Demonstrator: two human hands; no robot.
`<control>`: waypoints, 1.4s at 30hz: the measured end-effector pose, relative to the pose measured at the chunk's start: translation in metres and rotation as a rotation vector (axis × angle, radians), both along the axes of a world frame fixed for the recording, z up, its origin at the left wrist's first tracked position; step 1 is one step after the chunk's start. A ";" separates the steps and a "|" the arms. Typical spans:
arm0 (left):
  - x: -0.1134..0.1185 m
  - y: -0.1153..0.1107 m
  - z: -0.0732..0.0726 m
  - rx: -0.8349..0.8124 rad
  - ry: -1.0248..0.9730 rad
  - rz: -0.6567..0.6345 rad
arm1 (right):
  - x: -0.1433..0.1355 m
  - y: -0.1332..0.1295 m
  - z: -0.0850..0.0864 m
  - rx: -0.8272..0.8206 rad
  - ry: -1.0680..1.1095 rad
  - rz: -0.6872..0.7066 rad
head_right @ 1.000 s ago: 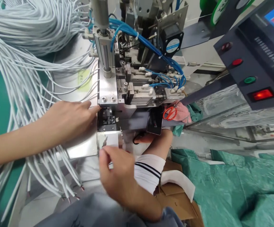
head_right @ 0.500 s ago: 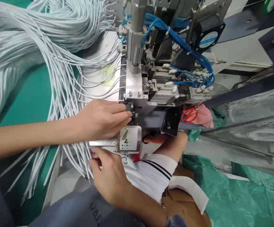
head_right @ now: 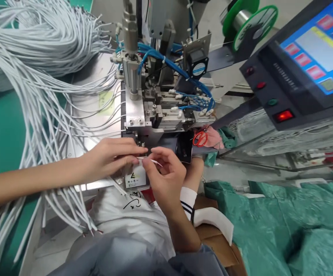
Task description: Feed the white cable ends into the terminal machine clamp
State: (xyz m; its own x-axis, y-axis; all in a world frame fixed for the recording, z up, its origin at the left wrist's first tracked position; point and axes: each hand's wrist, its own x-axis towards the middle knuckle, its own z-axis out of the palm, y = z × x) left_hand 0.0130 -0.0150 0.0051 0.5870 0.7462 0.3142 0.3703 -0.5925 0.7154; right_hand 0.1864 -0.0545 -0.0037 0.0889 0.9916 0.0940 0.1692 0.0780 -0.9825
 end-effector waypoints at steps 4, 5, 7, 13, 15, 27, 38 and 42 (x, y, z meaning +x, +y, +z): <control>0.000 -0.001 0.005 -0.009 -0.063 0.022 | -0.006 0.002 -0.006 0.023 0.200 0.053; 0.001 -0.002 0.006 -0.008 -0.074 0.030 | -0.007 0.001 -0.008 0.043 0.226 0.060; 0.002 -0.003 0.007 -0.010 -0.094 0.020 | -0.008 0.001 -0.010 0.089 0.249 0.046; 0.004 -0.005 0.004 -0.058 -0.181 0.028 | -0.004 0.003 -0.006 0.155 0.052 0.106; 0.003 -0.005 0.003 -0.045 -0.165 0.022 | 0.001 0.006 -0.003 0.154 -0.027 0.157; 0.005 -0.006 0.002 0.040 -0.157 0.071 | -0.005 0.015 -0.007 0.219 -0.110 0.056; -0.002 0.000 -0.009 0.556 0.191 0.102 | 0.002 0.025 0.007 0.296 -0.482 0.192; 0.002 -0.003 -0.004 0.161 0.012 0.178 | -0.009 0.024 -0.005 0.336 -0.270 0.079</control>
State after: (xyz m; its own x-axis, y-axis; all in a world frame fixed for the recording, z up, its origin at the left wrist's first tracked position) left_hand 0.0152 -0.0181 0.0012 0.4548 0.7793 0.4311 0.4873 -0.6229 0.6120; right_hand 0.1778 -0.0302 -0.0089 -0.0580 0.9046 0.4223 0.3969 0.4091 -0.8217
